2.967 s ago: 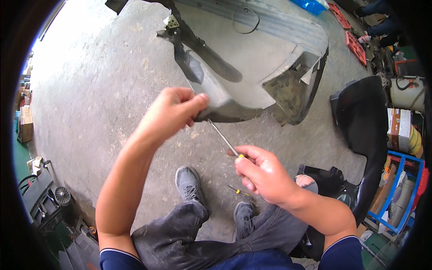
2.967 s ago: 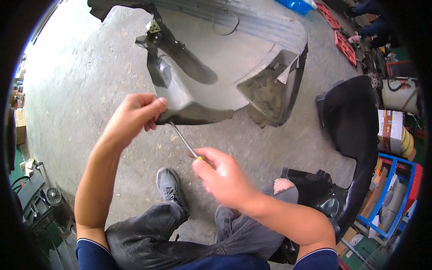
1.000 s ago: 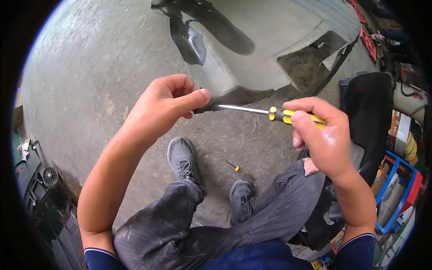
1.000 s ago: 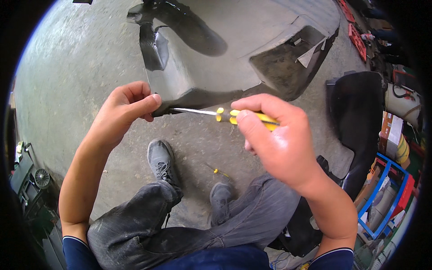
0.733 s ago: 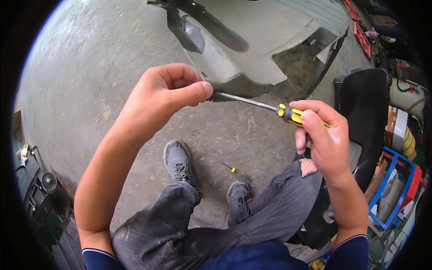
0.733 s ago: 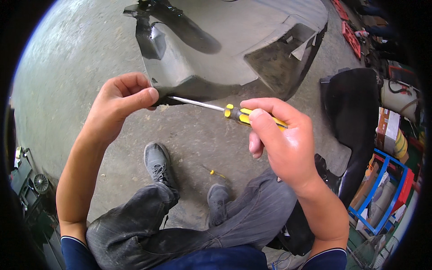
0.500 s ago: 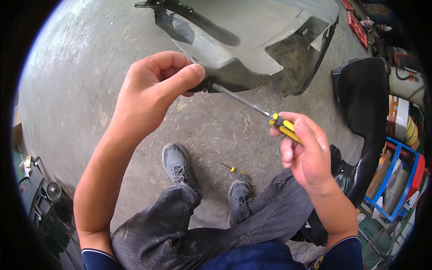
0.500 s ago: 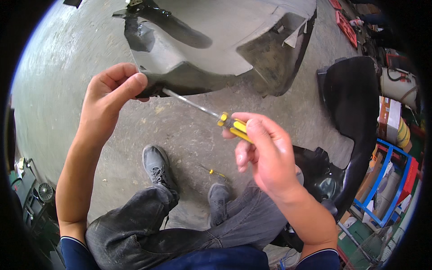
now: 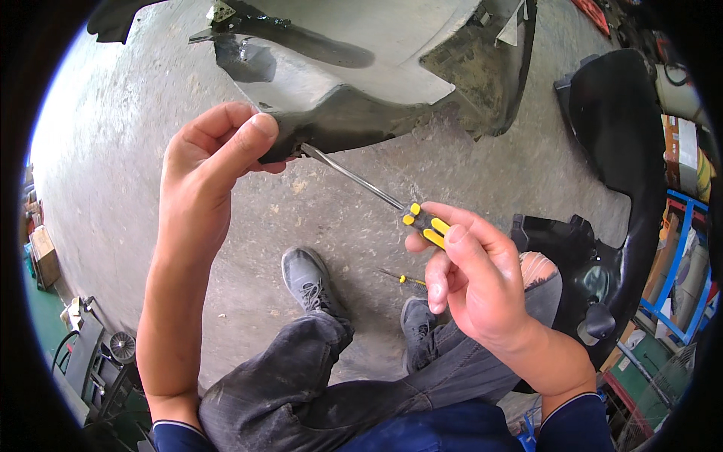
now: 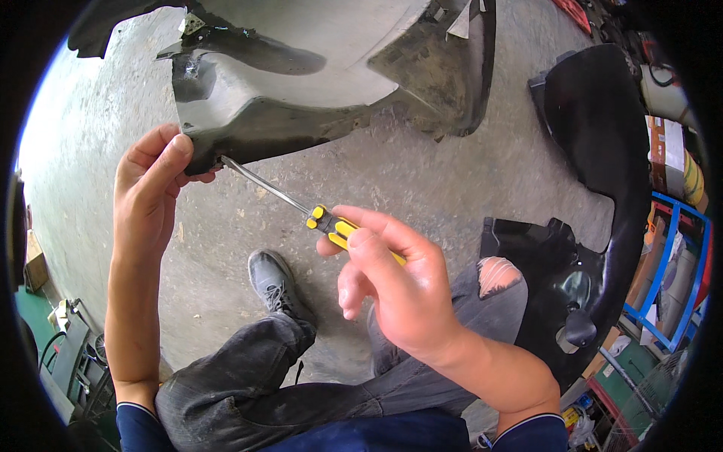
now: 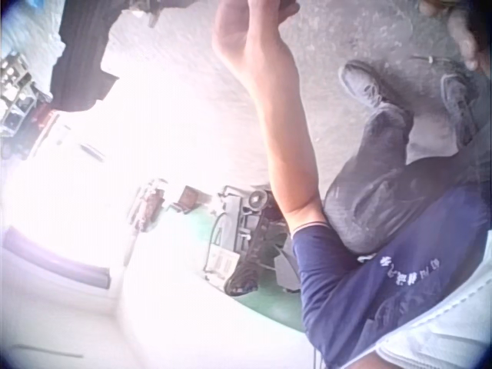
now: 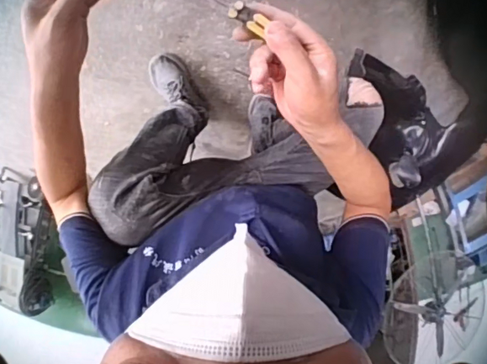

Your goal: The person uses a screwdriver to pry and separate sections of a large black plastic car part, likely a wheel arch liner. They work on the edges and seams, flipping the part over to access different areas.

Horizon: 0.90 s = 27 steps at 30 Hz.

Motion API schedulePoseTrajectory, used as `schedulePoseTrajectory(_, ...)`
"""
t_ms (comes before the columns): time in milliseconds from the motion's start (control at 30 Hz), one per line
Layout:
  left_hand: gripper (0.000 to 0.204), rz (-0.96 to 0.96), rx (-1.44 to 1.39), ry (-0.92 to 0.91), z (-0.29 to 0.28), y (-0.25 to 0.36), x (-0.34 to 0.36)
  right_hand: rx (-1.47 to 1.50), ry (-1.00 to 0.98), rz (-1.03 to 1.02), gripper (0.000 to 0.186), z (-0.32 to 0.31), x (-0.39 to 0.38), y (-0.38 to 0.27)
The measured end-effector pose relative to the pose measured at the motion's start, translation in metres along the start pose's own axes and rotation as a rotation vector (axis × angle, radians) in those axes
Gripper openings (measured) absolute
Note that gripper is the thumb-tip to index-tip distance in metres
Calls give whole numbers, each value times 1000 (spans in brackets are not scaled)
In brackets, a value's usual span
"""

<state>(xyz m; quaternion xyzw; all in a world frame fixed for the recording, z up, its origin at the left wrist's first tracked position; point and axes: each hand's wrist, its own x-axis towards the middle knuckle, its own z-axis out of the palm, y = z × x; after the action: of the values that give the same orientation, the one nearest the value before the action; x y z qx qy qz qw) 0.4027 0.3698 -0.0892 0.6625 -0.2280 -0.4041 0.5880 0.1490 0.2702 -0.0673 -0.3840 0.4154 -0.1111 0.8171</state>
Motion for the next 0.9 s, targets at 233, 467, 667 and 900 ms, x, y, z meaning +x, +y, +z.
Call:
schedulePoseTrajectory(233,23,2,-35,4,1,-1,1,-89,47,-59,41,9,-7,-5)
schedulePoseTrajectory(467,21,-1,-46,35,8,4,-2,-76,74,3,44,21,-15,-7)
schedulePoseTrajectory(667,17,-10,-69,-1,4,0,2,111,52,110,44,19,-11,-6)
schedulePoseTrajectory(900,25,-10,-14,-87,-16,-12,3,149,-10,150,41,-5,13,-21)
